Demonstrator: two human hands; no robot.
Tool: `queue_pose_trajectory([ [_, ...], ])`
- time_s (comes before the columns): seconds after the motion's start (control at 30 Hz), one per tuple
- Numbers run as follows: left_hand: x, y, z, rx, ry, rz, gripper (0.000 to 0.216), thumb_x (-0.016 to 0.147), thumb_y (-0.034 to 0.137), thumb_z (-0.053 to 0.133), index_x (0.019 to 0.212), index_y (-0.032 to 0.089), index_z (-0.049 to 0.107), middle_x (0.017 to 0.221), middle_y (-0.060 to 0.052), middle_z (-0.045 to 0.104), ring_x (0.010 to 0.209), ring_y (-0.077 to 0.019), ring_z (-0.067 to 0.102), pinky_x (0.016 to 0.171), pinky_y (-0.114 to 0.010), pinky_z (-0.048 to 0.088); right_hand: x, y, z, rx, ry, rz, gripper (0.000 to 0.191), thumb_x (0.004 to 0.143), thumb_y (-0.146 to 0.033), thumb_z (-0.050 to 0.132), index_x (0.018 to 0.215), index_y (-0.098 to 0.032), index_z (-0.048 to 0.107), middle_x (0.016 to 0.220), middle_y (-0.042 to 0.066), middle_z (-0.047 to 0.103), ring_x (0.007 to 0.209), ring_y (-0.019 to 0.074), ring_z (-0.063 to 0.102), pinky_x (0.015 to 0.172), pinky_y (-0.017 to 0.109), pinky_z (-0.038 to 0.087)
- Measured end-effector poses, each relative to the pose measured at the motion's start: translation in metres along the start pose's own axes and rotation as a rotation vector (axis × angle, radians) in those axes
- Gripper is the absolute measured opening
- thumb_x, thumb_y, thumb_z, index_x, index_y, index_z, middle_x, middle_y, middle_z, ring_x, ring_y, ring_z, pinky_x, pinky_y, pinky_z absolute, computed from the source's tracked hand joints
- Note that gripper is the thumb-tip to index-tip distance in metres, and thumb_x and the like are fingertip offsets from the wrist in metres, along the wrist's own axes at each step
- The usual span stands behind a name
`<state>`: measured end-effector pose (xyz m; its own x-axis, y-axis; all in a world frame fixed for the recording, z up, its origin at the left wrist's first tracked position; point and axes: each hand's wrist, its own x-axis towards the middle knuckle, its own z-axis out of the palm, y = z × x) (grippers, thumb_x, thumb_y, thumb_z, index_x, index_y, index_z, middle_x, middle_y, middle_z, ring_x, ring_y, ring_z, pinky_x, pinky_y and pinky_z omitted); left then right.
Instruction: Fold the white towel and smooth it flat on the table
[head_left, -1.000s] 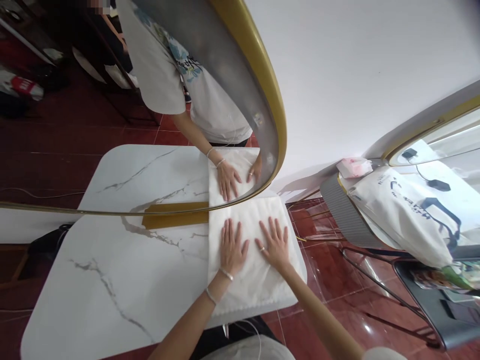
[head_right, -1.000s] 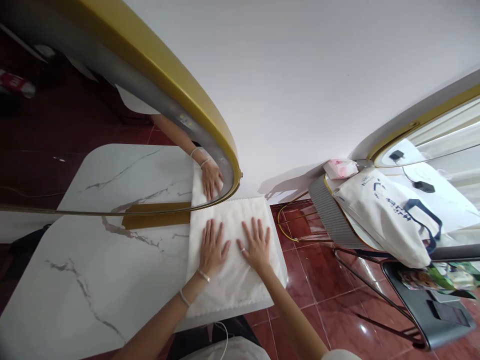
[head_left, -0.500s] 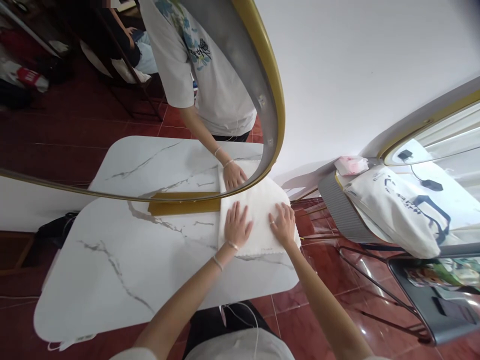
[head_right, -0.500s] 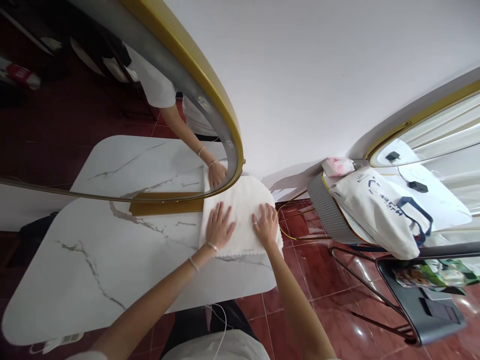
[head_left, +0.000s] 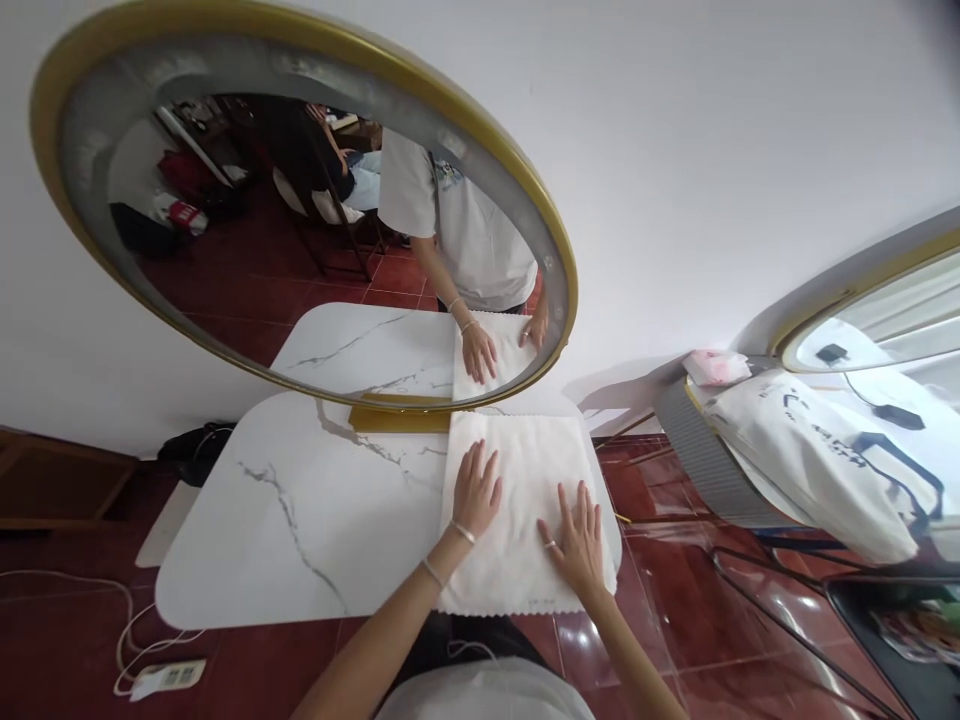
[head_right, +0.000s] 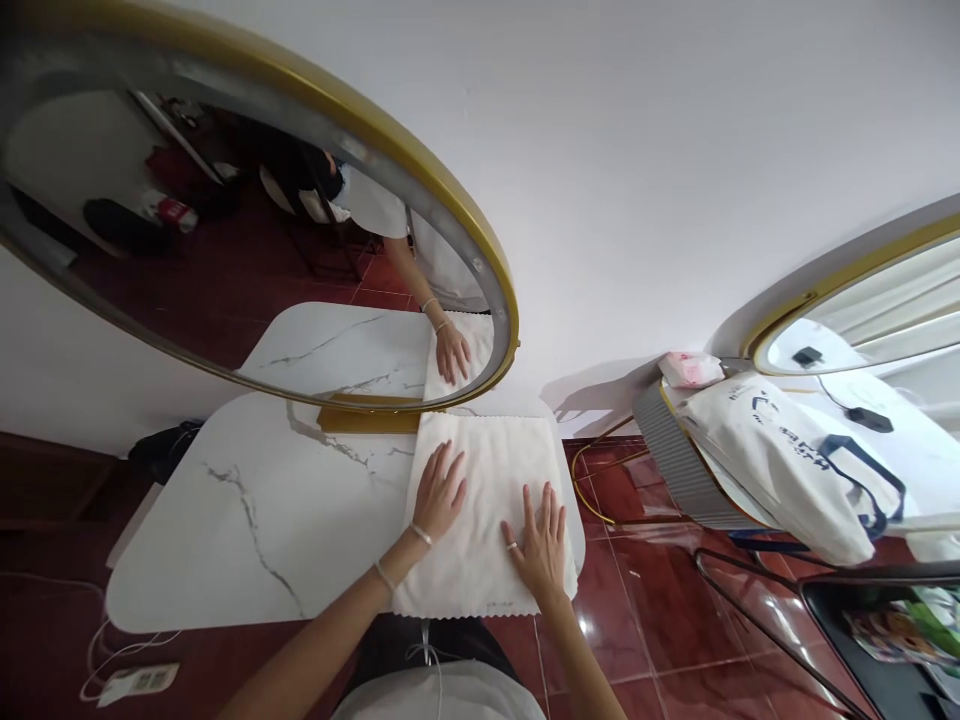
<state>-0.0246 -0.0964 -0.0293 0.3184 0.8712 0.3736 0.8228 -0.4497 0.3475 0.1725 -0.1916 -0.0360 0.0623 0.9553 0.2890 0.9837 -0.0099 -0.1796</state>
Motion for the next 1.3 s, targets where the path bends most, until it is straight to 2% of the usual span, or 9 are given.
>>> queue_pose_trajectory([
  [0.13,0.049,-0.023,0.013,0.017,-0.034,-0.056,0.059,0.092,0.034,0.047,0.144,0.008,0.035,0.157,-0.019,0.024,0.147,-0.0308,0.015,0.116,-0.050,0.027,0.007,0.002,0.003,0.000,0.004,-0.014,0.071,0.097,-0.051,0.035,0.155,-0.026,0.001,0.161,0.010,0.005,0.146,0.0315,0.018,0.113,0.056,0.026],
  [0.33,0.034,-0.053,-0.002,0.062,-0.032,-0.093,0.063,0.094,0.039,0.042,0.149,0.010,0.028,0.158,-0.016,0.022,0.148,-0.0262,0.013,0.118,-0.045,0.021,0.000,-0.022,0.003,-0.026,-0.070,-0.109,0.075,0.095,-0.052,0.039,0.155,-0.024,0.001,0.161,0.011,0.000,0.147,0.0327,0.012,0.114,0.055,0.023],
  [0.6,0.004,-0.150,-0.054,0.122,-0.019,-0.134,0.065,0.094,0.044,0.038,0.148,0.009,0.030,0.157,-0.018,0.023,0.148,-0.0277,0.013,0.117,-0.047,0.021,0.010,-0.120,0.018,0.058,-0.104,-0.191,0.079,0.090,-0.054,0.049,0.154,-0.025,0.013,0.161,0.015,0.003,0.147,0.0374,0.009,0.113,0.057,0.021],
  [0.7,-0.002,-0.191,-0.073,0.126,-0.049,-0.144,0.066,0.094,0.046,0.037,0.148,0.009,0.029,0.158,-0.017,0.021,0.148,-0.0282,0.012,0.118,-0.048,0.019,0.020,-0.160,0.031,0.116,-0.110,-0.211,0.081,0.088,-0.058,0.051,0.153,-0.023,0.020,0.160,0.017,0.010,0.146,0.0386,0.009,0.112,0.059,0.021],
  [0.8,0.000,-0.211,-0.083,0.138,-0.073,-0.165,0.067,0.094,0.046,0.035,0.147,0.006,0.029,0.159,-0.018,0.019,0.148,-0.0293,0.009,0.118,-0.050,0.017,0.037,-0.188,0.043,0.167,-0.091,-0.168,0.072,0.087,-0.061,0.051,0.145,-0.019,0.039,0.154,0.020,0.026,0.144,0.0406,0.016,0.111,0.064,0.018],
  [0.93,0.003,-0.190,-0.081,0.186,-0.068,-0.279,0.063,0.096,0.040,0.031,0.148,0.004,0.029,0.159,-0.020,0.014,0.148,-0.0302,0.005,0.118,-0.052,0.016,0.081,-0.198,0.055,0.215,-0.084,-0.090,0.057,0.091,-0.053,0.048,0.133,-0.015,0.054,0.150,0.020,0.034,0.142,0.0369,0.024,0.113,0.059,0.020],
  [1.1,-0.032,-0.110,-0.060,0.235,-0.044,-0.518,0.060,0.095,0.041,0.038,0.146,0.009,0.035,0.160,-0.020,0.010,0.148,-0.0344,0.001,0.116,-0.058,0.017,0.122,-0.168,0.060,0.176,-0.143,-0.165,0.060,0.094,-0.049,0.044,0.150,-0.030,0.030,0.159,0.008,0.019,0.147,0.0300,0.012,0.115,0.053,0.017],
  [1.2,-0.061,-0.061,-0.049,0.210,-0.076,-0.454,0.063,0.092,0.044,0.047,0.147,0.014,0.036,0.160,-0.017,0.010,0.148,-0.0345,0.001,0.116,-0.058,0.016,0.121,-0.140,0.058,0.116,-0.150,-0.147,0.060,0.096,-0.050,0.040,0.151,-0.032,0.026,0.161,0.007,0.015,0.148,0.0278,0.009,0.116,0.052,0.014],
  [1.3,-0.073,-0.032,-0.043,0.178,-0.076,-0.382,0.069,0.088,0.045,0.052,0.148,0.016,0.034,0.160,-0.017,0.010,0.148,-0.0357,0.003,0.116,-0.060,0.016,0.112,-0.117,0.054,0.064,-0.120,-0.127,0.061,0.096,-0.050,0.039,0.152,-0.029,0.025,0.161,0.007,0.012,0.148,0.0283,0.006,0.117,0.051,0.015],
])
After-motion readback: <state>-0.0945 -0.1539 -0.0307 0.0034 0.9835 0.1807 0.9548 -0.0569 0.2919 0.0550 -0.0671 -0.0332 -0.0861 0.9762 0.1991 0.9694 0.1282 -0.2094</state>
